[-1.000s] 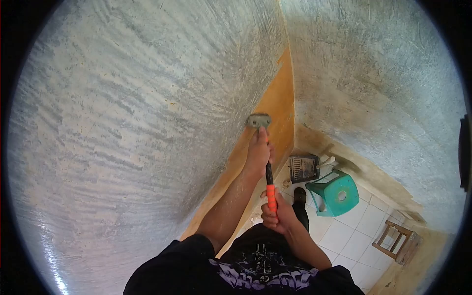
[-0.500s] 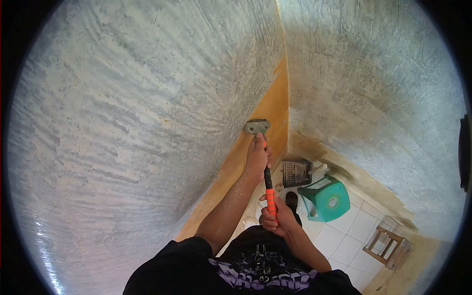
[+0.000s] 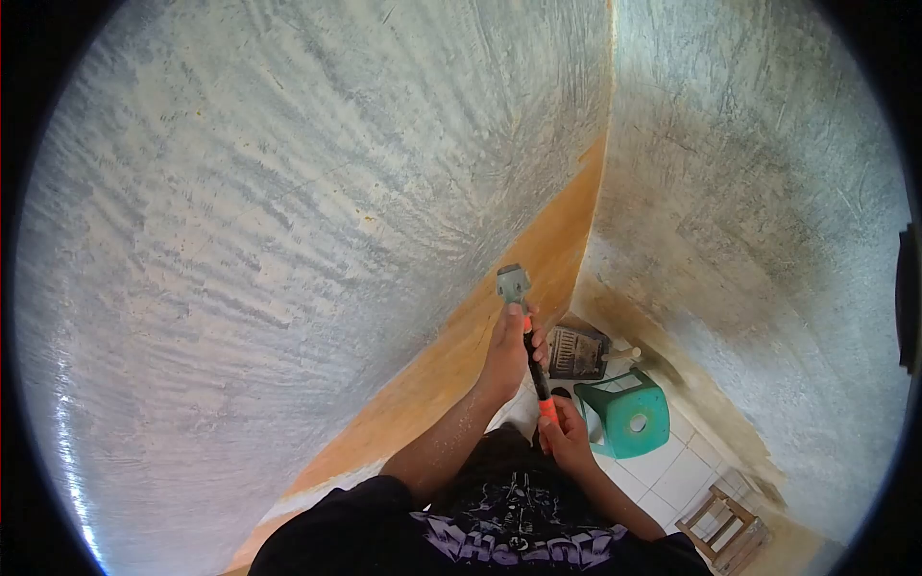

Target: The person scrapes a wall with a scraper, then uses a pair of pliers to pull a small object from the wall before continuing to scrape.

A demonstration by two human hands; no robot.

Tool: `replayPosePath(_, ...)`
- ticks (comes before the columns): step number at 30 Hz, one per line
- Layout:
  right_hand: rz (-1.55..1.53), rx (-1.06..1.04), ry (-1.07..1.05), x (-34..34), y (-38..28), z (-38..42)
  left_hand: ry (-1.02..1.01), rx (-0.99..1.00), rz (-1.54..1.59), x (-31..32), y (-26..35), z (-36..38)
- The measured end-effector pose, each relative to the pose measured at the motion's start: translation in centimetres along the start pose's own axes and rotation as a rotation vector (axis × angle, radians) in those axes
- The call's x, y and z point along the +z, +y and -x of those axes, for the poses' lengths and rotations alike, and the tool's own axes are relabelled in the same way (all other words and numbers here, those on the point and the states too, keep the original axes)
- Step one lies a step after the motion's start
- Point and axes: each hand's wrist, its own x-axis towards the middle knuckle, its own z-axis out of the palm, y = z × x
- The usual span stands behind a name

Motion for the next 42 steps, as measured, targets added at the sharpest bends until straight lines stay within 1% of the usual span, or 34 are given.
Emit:
replayPosePath(2, -0.033, -0.007, -0.038, 0.4, 0.5, -0.1, -0.013, 0.013, 0.031, -0.6, 0.0, 1.0)
replayPosePath(4, -0.063, -0.002, -0.072, 1.8, 1.0, 0.0, -0.024, 0.025, 0.034, -2.5, 0.0, 1.3)
replayPosePath(6, -0.080, 0.016, -0.093, 3.2, 1.1, 0.5, -0.029, -0.025, 0.087, -4.1, 0.1, 1.5)
replayPosePath(8, -0.039, -0.013, -0.096, 3.8, 2.0, 0.6, -0.049, -0.064, 0.146, -5.2, -0.1, 1.8)
replayPosePath(11, -0.037, -0.049, -0.069, 4.8, 3.4, 0.9, -0.139, -0.042, 0.194, -6.8, -0.4, 2.0)
replayPosePath(13, -0.037, -0.070, -0.040, 5.1, 4.1, 0.7, -0.137, -0.068, 0.126, -7.2, -0.7, 1.8)
replayPosePath(14, -0.038, -0.076, -0.023, 5.3, 4.5, 0.6, -0.130, -0.077, 0.091, -7.2, -0.5, 1.9)
replayPosePath(17, 0.024, -0.102, 0.017, 5.5, 5.1, 0.2, -0.031, 0.098, -0.120, -6.6, -0.5, 2.2)
replayPosePath(18, 0.051, -0.116, 0.033, 5.8, 5.3, 0.2, -0.033, 0.081, -0.118, -6.9, -0.4, 2.4)
replayPosePath(24, -0.106, -0.125, 0.043, 7.8, 5.5, 0.1, -0.056, 0.011, -0.083, -7.6, 0.3, 2.2)
replayPosePath(27, -0.084, -0.179, 0.059, 7.4, 6.2, -0.1, -0.039, -0.001, -0.080, -7.5, 0.1, 2.3)
replayPosePath(30, -0.045, -0.170, 0.075, 7.4, 5.8, 0.2, -0.033, -0.007, -0.079, -7.0, 0.2, 2.2)
replayPosePath(33, -0.075, -0.104, 0.066, 7.3, 4.9, 0.4, -0.033, -0.022, -0.079, -6.8, 0.6, 2.2)
replayPosePath(38, -0.076, -0.084, 0.054, 7.1, 4.2, 0.1, -0.046, -0.016, -0.085, -6.7, 0.7, 2.0)
replayPosePath(42, -0.052, -0.072, 0.065, 6.7, 4.1, -0.2, -0.017, 0.000, -0.085, -6.2, 0.4, 1.6)
